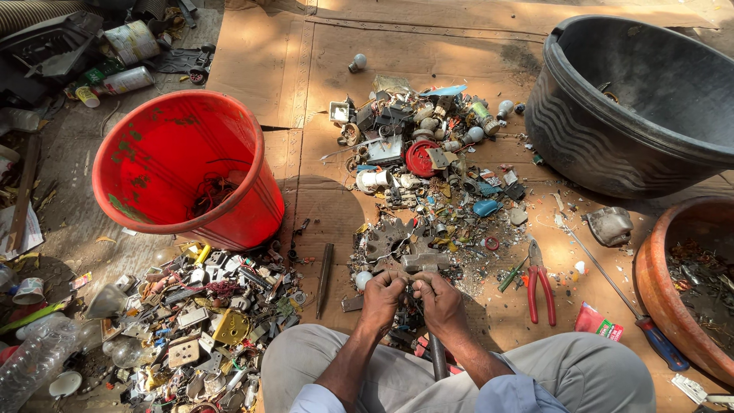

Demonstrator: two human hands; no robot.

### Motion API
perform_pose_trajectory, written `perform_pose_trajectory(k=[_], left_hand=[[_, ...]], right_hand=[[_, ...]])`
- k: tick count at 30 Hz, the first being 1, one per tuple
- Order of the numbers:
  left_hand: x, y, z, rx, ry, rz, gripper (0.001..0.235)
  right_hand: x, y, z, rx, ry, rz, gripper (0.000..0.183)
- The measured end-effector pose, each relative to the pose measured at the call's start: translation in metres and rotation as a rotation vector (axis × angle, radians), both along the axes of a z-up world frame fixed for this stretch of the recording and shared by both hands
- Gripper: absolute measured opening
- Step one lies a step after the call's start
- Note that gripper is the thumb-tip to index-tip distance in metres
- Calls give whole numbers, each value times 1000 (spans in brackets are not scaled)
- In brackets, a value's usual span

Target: The person sits on a cardboard sheet and uses a hammer to repeatedly strike a metal gear-like object held in a bench vise. They occasionally use pliers to adjust the object. The person is surrounded by piles of electronic waste and debris.

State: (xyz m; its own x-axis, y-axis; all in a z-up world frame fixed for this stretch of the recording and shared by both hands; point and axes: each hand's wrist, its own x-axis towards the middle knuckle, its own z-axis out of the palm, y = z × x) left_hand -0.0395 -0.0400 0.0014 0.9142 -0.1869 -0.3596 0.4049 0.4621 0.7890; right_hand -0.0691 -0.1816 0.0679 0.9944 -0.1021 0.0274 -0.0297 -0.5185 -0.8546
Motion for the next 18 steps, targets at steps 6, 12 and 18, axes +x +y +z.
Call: perform_pose_trajectory(k=[6, 12, 18], left_hand=[[3, 5, 6, -1, 55, 65, 14], [5, 19, 18, 415, -100, 53, 17], [-23, 9, 55, 960, -467, -240, 20]], right_hand=[[6, -10, -21, 492, 272, 17, 25], [5, -11, -39, 416, 286, 39, 36], [4, -15, -58, 1193, 511, -143, 21]])
